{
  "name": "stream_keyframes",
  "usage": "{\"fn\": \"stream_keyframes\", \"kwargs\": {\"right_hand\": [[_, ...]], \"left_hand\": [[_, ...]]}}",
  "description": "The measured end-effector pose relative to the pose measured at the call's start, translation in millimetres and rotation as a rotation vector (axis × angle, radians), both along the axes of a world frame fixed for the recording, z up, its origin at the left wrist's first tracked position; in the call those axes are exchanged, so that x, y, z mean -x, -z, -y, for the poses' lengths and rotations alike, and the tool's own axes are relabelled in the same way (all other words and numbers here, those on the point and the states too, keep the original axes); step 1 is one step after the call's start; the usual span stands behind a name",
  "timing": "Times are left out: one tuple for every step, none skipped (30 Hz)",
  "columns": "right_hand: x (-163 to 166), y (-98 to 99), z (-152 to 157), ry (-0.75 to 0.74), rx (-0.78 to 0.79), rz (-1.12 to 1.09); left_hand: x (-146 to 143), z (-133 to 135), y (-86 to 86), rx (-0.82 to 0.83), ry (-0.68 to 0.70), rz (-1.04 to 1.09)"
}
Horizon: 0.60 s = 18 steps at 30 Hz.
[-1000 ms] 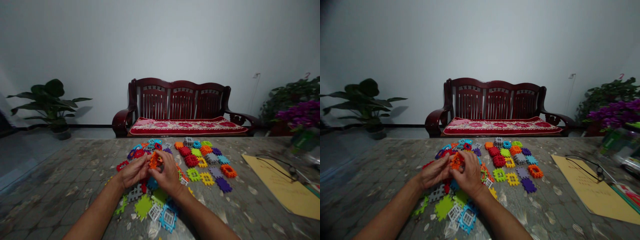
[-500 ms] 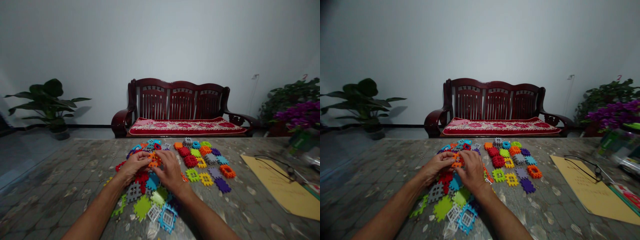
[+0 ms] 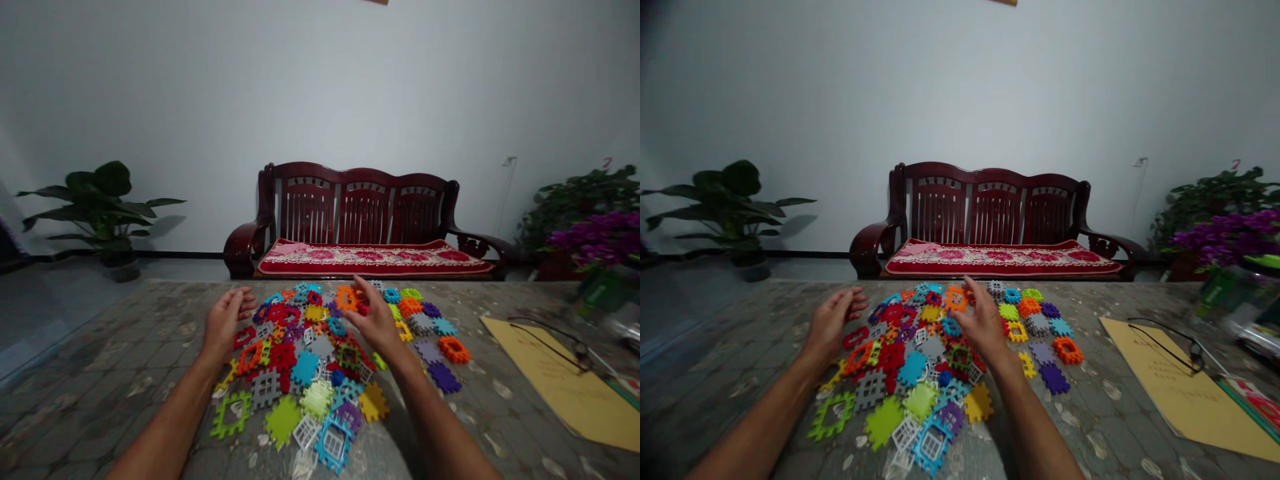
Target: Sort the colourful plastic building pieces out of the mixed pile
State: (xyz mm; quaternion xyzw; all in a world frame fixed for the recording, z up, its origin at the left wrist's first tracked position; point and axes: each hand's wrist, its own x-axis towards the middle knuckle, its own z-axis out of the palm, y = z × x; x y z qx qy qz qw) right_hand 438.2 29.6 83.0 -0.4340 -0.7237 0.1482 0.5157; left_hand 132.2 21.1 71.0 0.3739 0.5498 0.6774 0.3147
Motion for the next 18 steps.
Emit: {"fn": "stream_keyframes", "kwargs": {"right_hand": [[-14.9,-2.3,-6.7,0.034,0.031,-0.027],[-31.6,-3.6,-14.3,0.073,0.061,-0.044],[-49.6,-3.6,-22.4,0.112,0.093,-0.06],[-68.4,-2.3,-31.0,0.156,0.13,-0.085],[-87.3,0.2,-39.4,0.189,0.173,-0.108],[-105.7,3.8,-47.5,0.223,0.217,-0.132],[-123.2,8.0,-54.8,0.258,0.252,-0.159],[-139.2,12.7,-61.1,0.287,0.276,-0.181],[-153.5,17.3,-66.2,0.321,0.299,-0.19],[-165.9,21.7,-70.2,0.35,0.313,-0.184],[-176.2,25.6,-73.2,0.373,0.322,-0.16],[-184.5,28.9,-75.4,0.385,0.334,-0.135],[-191.0,31.6,-77.2,0.379,0.345,-0.11],[-195.6,33.6,-78.8,0.361,0.358,-0.087],[-198.7,35.1,-80.5,0.335,0.373,-0.07],[-200.5,36.1,-82.2,0.306,0.387,-0.057],[-201.4,36.9,-84.2,0.279,0.4,-0.047],[-201.6,37.3,-86.4,0.259,0.412,-0.039]], "left_hand": [[9.8,-2.2,4.9,-0.009,-0.067,-0.051],[18.8,-4.1,10.5,-0.007,-0.121,-0.088],[26.7,-5.6,16.6,0.014,-0.166,-0.106],[33.3,-6.7,22.8,0.04,-0.198,-0.114],[38.7,-7.4,28.8,0.068,-0.237,-0.113],[42.8,-7.7,34.2,0.094,-0.252,-0.12],[45.9,-7.5,38.7,0.117,-0.269,-0.132],[47.9,-7.0,42.3,0.137,-0.277,-0.15],[49.2,-6.2,44.7,0.154,-0.283,-0.17],[49.7,-5.2,46.2,0.172,-0.289,-0.192],[49.8,-4.1,46.8,0.188,-0.293,-0.215],[49.5,-3.0,46.7,0.201,-0.294,-0.236],[49.0,-2.1,46.2,0.213,-0.294,-0.257],[48.5,-1.4,45.6,0.224,-0.292,-0.278],[48.2,-1.0,45.1,0.237,-0.291,-0.301],[48.3,-1.0,44.9,0.254,-0.292,-0.324],[48.8,-1.3,45.3,0.273,-0.292,-0.347],[49.9,-2.1,46.1,0.297,-0.29,-0.371]]}}
